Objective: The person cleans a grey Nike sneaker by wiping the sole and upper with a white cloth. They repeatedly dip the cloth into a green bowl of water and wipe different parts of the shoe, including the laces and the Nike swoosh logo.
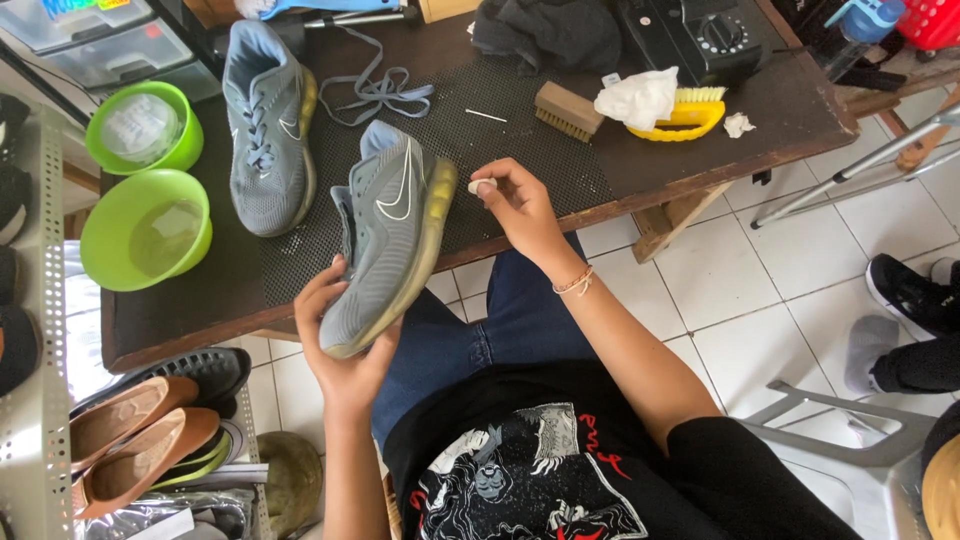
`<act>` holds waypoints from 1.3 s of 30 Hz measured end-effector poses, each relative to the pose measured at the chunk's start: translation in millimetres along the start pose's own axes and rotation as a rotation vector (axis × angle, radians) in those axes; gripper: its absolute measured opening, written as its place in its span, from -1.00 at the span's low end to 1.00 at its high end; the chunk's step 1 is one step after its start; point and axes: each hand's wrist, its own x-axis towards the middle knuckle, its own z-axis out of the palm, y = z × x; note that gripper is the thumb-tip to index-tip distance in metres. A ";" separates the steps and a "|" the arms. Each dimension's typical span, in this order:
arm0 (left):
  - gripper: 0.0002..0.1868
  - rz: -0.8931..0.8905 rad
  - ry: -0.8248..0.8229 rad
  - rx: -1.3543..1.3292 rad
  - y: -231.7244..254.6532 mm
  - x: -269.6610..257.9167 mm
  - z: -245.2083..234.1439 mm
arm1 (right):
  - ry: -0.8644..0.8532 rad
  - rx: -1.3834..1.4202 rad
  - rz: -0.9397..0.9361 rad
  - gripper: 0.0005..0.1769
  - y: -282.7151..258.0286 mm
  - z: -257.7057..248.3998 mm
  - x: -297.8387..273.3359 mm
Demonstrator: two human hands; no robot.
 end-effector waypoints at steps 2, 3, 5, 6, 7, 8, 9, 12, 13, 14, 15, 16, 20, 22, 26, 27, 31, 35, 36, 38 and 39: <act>-0.36 -0.012 0.017 0.016 -7.8 -1.8 -2.7 | 0.016 0.010 0.028 -0.85 5.0 3.2 6.1; -0.33 -0.025 0.031 0.031 -11.2 -3.6 -4.3 | 0.035 0.020 0.056 -0.85 7.3 4.9 8.1; -0.27 -0.041 0.052 0.037 -13.3 -7.1 -6.7 | 0.078 0.070 0.090 -0.85 11.1 12.2 14.8; -0.21 -0.054 0.071 0.043 -14.9 -7.1 -7.3 | 0.121 0.122 0.120 -0.86 12.7 15.6 20.2; -0.21 -0.049 0.073 0.041 -15.4 -7.3 -9.3 | 0.120 0.121 0.114 -0.86 14.5 18.1 25.6; -0.16 -0.116 0.072 0.010 -15.2 -8.7 -11.9 | 0.142 0.145 0.140 -0.86 16.4 20.8 29.4; -0.10 -0.183 0.070 -0.021 -15.1 -10.1 -14.5 | 0.163 0.170 0.167 -0.86 18.5 23.7 33.1; 0.01 -0.201 0.065 -0.060 -42.0 -17.9 -30.1 | 0.196 0.269 0.226 -0.85 25.6 42.0 36.4; 0.01 -0.201 0.067 -0.060 -45.8 -18.3 -31.3 | 0.194 0.269 0.226 -0.85 29.5 44.4 39.4; 0.10 -0.238 0.048 -0.088 -48.5 -21.3 -33.5 | 0.191 0.327 0.237 -0.84 33.9 47.1 39.1; 0.22 -0.274 0.030 -0.115 -51.4 -24.5 -35.7 | 0.189 0.386 0.247 -0.84 38.3 49.7 38.6; 0.22 -0.276 0.031 -0.115 -56.6 -28.0 -36.3 | 0.188 0.385 0.249 -0.84 38.0 50.3 37.1; 0.30 -0.408 0.186 -0.331 -77.8 -38.0 -34.3 | 0.206 0.479 0.254 -0.86 27.9 45.4 32.4; 0.35 -0.470 0.254 -0.424 -88.8 -35.7 -32.8 | 0.210 0.504 0.258 -0.87 12.4 36.6 28.6; 0.09 -0.418 0.236 -0.657 -100.1 -25.9 -22.3 | 0.207 0.454 0.135 -0.87 -19.5 9.3 15.9; 0.04 -0.482 0.223 -0.761 -100.7 -23.9 -16.0 | 0.213 0.431 0.078 -0.86 -24.7 0.3 12.4; -0.02 -0.514 0.134 -0.827 -111.0 -15.9 6.8 | 0.269 0.342 0.046 -0.86 -42.1 -24.8 -9.0; -0.08 -0.532 0.041 -0.772 -110.3 4.6 24.1 | 0.362 0.288 0.009 -0.91 -46.8 -41.0 -23.0; -0.10 -0.520 -0.001 -0.696 -102.2 11.9 27.1 | 0.385 0.260 0.025 -0.92 -46.9 -43.1 -28.1; -0.20 -0.491 -0.024 -0.577 -107.6 9.5 24.8 | 0.408 0.230 0.058 -0.91 -37.0 -44.4 -32.6; -0.30 -0.455 -0.044 -0.457 -111.1 10.6 24.3 | 0.428 0.202 0.087 -0.87 -32.1 -45.1 -33.1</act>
